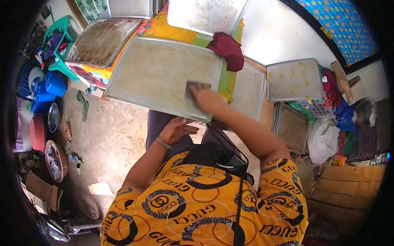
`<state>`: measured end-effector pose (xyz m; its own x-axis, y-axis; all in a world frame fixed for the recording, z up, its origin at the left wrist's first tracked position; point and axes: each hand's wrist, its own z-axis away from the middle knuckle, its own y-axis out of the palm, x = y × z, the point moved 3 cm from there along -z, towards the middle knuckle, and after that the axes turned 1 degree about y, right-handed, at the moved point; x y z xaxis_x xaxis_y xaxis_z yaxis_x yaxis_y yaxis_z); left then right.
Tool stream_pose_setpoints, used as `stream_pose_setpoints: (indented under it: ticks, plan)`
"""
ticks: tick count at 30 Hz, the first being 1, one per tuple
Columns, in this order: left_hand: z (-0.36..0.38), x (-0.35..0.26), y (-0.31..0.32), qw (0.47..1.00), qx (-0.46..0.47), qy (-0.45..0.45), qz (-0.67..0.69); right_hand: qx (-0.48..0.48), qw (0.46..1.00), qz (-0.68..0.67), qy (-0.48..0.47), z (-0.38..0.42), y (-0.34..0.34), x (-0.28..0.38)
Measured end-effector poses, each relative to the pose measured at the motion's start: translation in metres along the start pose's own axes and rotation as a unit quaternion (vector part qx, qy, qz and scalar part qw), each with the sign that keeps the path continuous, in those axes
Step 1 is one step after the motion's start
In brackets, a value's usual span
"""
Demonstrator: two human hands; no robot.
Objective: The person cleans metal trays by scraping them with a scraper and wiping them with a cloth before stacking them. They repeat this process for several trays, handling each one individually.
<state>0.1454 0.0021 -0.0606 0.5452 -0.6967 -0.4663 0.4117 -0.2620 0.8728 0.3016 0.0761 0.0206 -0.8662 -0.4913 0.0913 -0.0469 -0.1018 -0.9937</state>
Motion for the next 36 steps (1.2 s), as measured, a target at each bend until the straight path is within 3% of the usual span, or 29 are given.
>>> stream_pose_setpoints:
  ticks: [2, 5, 6, 8, 9, 11, 15, 18, 20, 22, 25, 26, 32, 36]
  plan:
    - [-0.002, 0.003, -0.007, 1.0, -0.011, -0.008, -0.011, -0.006, 0.995, -0.03, 0.093, -0.039, -0.011, -0.047]
    - [0.002, -0.005, 0.004, 1.0, -0.011, 0.007, -0.013, -0.035, 0.997, -0.033, 0.056, -0.056, -0.011, -0.058]
    - [0.002, -0.004, 0.001, 1.0, -0.015, 0.008, -0.019, -0.015, 1.0, -0.005, 0.022, -0.047, -0.002, -0.042]
    - [0.004, -0.004, 0.0, 1.0, -0.009, 0.004, -0.011, -0.065, 0.994, 0.046, -0.079, -0.022, 0.014, -0.008]
    - [0.003, -0.005, 0.0, 1.0, -0.007, 0.0, -0.006, 0.031, 0.998, 0.008, -0.058, -0.014, 0.012, 0.008]
    - [0.0, -0.007, 0.0, 1.0, -0.008, 0.004, -0.005, -0.023, 0.998, 0.011, -0.05, -0.021, 0.008, 0.003]
    - [0.002, -0.004, 0.0, 1.0, -0.019, -0.004, -0.009, -0.03, 0.998, -0.008, 0.055, -0.091, -0.003, -0.085]
    - [0.003, -0.009, 0.001, 1.0, -0.013, 0.004, -0.014, -0.027, 0.996, -0.002, 0.082, -0.105, -0.021, -0.103]
    - [0.005, -0.007, -0.002, 1.0, -0.002, 0.004, -0.01, 0.015, 0.998, -0.011, 0.061, -0.087, -0.014, -0.087]
    - [0.005, -0.007, -0.003, 1.0, 0.001, 0.001, -0.01, -0.055, 0.998, 0.027, -0.018, -0.055, 0.009, -0.064]
    - [0.004, -0.007, -0.002, 1.0, 0.0, -0.011, 0.003, 0.021, 1.0, -0.009, 0.003, -0.038, 0.007, -0.05]
    - [0.004, -0.005, -0.003, 1.0, -0.003, -0.014, 0.007, -0.008, 1.0, -0.004, 0.02, -0.04, 0.0, -0.054]
    - [0.006, -0.012, 0.007, 1.0, 0.018, -0.003, -0.021, 0.039, 0.994, -0.007, 0.098, -0.106, -0.028, -0.132]
    - [0.007, -0.012, 0.001, 0.999, 0.023, 0.003, -0.036, 0.022, 0.998, 0.029, 0.052, -0.066, -0.005, -0.092]
